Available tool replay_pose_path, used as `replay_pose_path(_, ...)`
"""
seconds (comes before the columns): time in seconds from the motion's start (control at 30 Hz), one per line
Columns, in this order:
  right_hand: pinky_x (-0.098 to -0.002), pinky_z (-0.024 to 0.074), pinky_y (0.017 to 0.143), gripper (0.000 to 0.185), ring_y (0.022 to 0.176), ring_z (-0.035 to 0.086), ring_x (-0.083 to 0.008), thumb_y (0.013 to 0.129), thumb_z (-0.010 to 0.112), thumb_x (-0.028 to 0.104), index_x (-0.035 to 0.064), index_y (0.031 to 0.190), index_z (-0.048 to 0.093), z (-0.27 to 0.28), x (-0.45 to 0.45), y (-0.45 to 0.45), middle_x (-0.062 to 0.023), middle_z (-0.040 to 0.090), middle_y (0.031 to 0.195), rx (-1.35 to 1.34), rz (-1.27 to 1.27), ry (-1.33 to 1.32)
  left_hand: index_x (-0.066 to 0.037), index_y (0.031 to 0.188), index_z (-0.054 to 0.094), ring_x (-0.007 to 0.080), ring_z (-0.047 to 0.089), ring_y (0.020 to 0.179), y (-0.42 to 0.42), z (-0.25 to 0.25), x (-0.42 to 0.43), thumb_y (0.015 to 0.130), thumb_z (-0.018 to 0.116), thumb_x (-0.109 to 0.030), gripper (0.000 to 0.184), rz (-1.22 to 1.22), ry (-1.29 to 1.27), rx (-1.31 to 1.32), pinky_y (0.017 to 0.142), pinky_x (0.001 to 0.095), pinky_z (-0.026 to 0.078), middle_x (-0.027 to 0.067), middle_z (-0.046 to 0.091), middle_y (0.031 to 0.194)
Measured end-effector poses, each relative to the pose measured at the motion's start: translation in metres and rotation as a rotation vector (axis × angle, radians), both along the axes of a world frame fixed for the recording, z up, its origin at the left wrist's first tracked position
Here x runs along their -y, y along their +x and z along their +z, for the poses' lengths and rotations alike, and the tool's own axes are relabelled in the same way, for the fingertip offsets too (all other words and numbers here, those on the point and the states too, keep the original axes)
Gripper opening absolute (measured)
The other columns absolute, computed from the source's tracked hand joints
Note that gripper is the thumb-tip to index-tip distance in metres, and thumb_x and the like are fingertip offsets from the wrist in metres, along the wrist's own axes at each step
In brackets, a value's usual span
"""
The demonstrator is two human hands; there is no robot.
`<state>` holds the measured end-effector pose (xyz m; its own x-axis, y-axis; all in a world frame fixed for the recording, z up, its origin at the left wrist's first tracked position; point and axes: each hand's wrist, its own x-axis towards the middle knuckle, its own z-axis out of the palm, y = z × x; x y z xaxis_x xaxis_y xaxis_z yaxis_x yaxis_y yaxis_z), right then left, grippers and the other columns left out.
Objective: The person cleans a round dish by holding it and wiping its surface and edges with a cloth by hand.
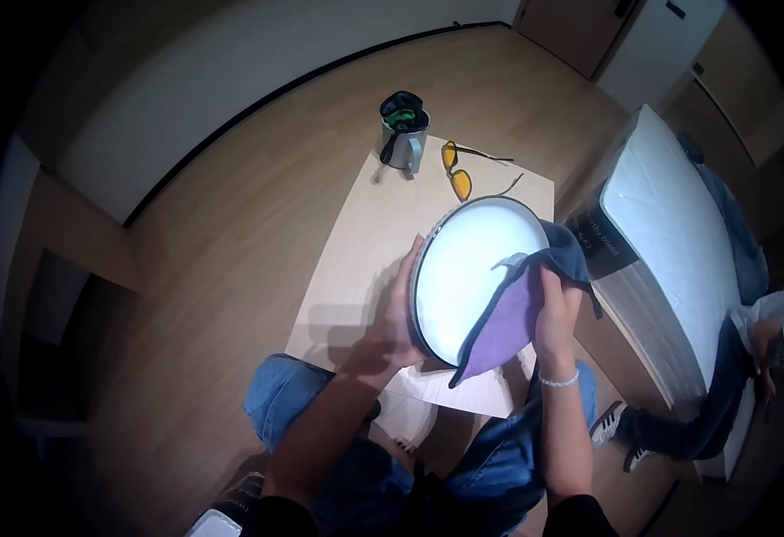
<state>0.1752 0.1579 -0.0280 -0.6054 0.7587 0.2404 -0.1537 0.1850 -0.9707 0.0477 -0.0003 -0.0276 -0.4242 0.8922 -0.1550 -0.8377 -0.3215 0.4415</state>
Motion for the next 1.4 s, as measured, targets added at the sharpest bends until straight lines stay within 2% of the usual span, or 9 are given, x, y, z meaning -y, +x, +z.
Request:
replay_pose_path(0.23, -0.031, 0.0467, 0.089, 0.022, 0.095, 0.057, -0.0156, 0.094, 0.062, 0.014, 0.0003, 0.111, 0.061, 0.007, 0.003, 0.005, -0.0056, 0.062, 0.104, 0.073, 0.106, 0.052, -0.004, 0.142, 0.047, 0.0226, 0.059, 0.112, 0.0, -0.001, 0.005, 0.098, 0.036, -0.068, 0.079, -0.263, -0.108, -0.163, 0.094, 0.035, 0.053, 0.02, 0.057, 0.129)
replay_pose_path(0.63, -0.0365, 0.0454, 0.098, 0.043, 0.107, 0.061, -0.0267, 0.093, 0.063, 0.022, -0.0003, 0.129, 0.054, 0.007, 0.019, -0.009, -0.0161, 0.063, 0.114, 0.338, 0.276, 0.265, -0.008, 0.142, 0.048, 0.0196, 0.06, 0.113, 0.005, 0.002, 0.004, 0.095, 0.041, -0.071, 0.079, -0.215, -0.108, -0.053, 0.098, 0.0339, 0.051, 0.0138, 0.059, 0.129)
replay_pose_path(0.73, -0.037, 0.0414, 0.102, 0.042, 0.113, 0.058, -0.0315, 0.103, 0.04, 0.028, -0.0046, 0.128, 0.052, 0.001, 0.022, -0.011, -0.0203, 0.06, 0.12, 0.283, 0.232, 0.347, -0.007, 0.145, 0.044, 0.0214, 0.058, 0.117, 0.009, -0.003, 0.001, 0.094, 0.043, -0.07, 0.082, -0.173, -0.127, -0.038, 0.099, 0.0347, 0.05, 0.0152, 0.056, 0.133)
replay_pose_path(0.8, -0.0349, 0.0378, 0.106, 0.05, 0.119, 0.055, -0.0296, 0.107, 0.027, 0.032, -0.0064, 0.128, 0.051, -0.01, 0.02, -0.006, -0.0218, 0.058, 0.125, 0.389, 0.201, 0.183, -0.006, 0.147, 0.041, 0.0221, 0.056, 0.119, 0.011, -0.013, -0.003, 0.094, 0.043, -0.071, 0.084, -0.137, -0.145, -0.044, 0.099, 0.0354, 0.05, 0.0161, 0.054, 0.136)
replay_pose_path(0.9, -0.0332, 0.0363, 0.106, 0.05, 0.121, 0.052, -0.0236, 0.107, 0.031, 0.032, -0.0057, 0.134, 0.05, -0.014, 0.016, -0.007, -0.0162, 0.057, 0.129, 0.23, 0.177, -0.03, -0.004, 0.152, 0.033, 0.0249, 0.049, 0.129, 0.012, -0.017, -0.005, 0.091, 0.042, -0.075, 0.094, -0.197, -0.131, -0.042, 0.104, 0.0388, 0.046, 0.0182, 0.045, 0.145)
replay_pose_path(1.03, -0.0342, 0.0355, 0.107, 0.047, 0.122, 0.051, -0.0247, 0.106, 0.036, 0.029, -0.0064, 0.134, 0.049, -0.007, 0.029, -0.01, -0.0167, 0.057, 0.13, 0.286, 0.202, 0.107, -0.009, 0.155, 0.029, 0.0277, 0.038, 0.137, 0.033, -0.025, -0.011, 0.089, 0.037, -0.081, 0.098, -0.228, -0.177, -0.017, 0.112, 0.044, 0.036, 0.0171, 0.034, 0.155)
replay_pose_path(1.1, -0.0353, 0.0361, 0.107, 0.043, 0.121, 0.052, -0.0272, 0.103, 0.042, 0.024, -0.0067, 0.133, 0.049, -0.006, 0.034, -0.018, -0.0192, 0.056, 0.128, 0.277, 0.281, 0.185, -0.01, 0.146, 0.042, 0.0215, 0.054, 0.123, 0.048, -0.014, -0.012, 0.093, 0.037, -0.074, 0.083, -0.135, -0.258, 0.009, 0.101, 0.0359, 0.048, 0.0108, 0.054, 0.136)
replay_pose_path(1.27, -0.0386, 0.0512, 0.078, 0.032, 0.083, 0.067, -0.0306, 0.094, 0.058, 0.023, -0.0067, 0.105, 0.066, 0.002, 0.028, -0.027, -0.0236, 0.069, 0.09, 0.444, 0.189, 0.354, -0.011, 0.146, 0.044, 0.0223, 0.055, 0.123, 0.045, -0.025, -0.005, 0.097, 0.033, -0.07, 0.078, -0.197, -0.2, 0.157, 0.102, 0.0363, 0.048, 0.011, 0.055, 0.137)
replay_pose_path(1.4, -0.0369, 0.051, 0.074, 0.032, 0.08, 0.068, -0.0264, 0.092, 0.062, 0.025, -0.0061, 0.1, 0.067, 0.013, 0.026, -0.027, -0.0211, 0.069, 0.086, 0.49, 0.168, 0.349, -0.011, 0.145, 0.045, 0.0222, 0.057, 0.12, 0.034, -0.03, -0.004, 0.099, 0.032, -0.067, 0.074, -0.26, -0.184, 0.159, 0.1, 0.0349, 0.05, 0.011, 0.057, 0.135)
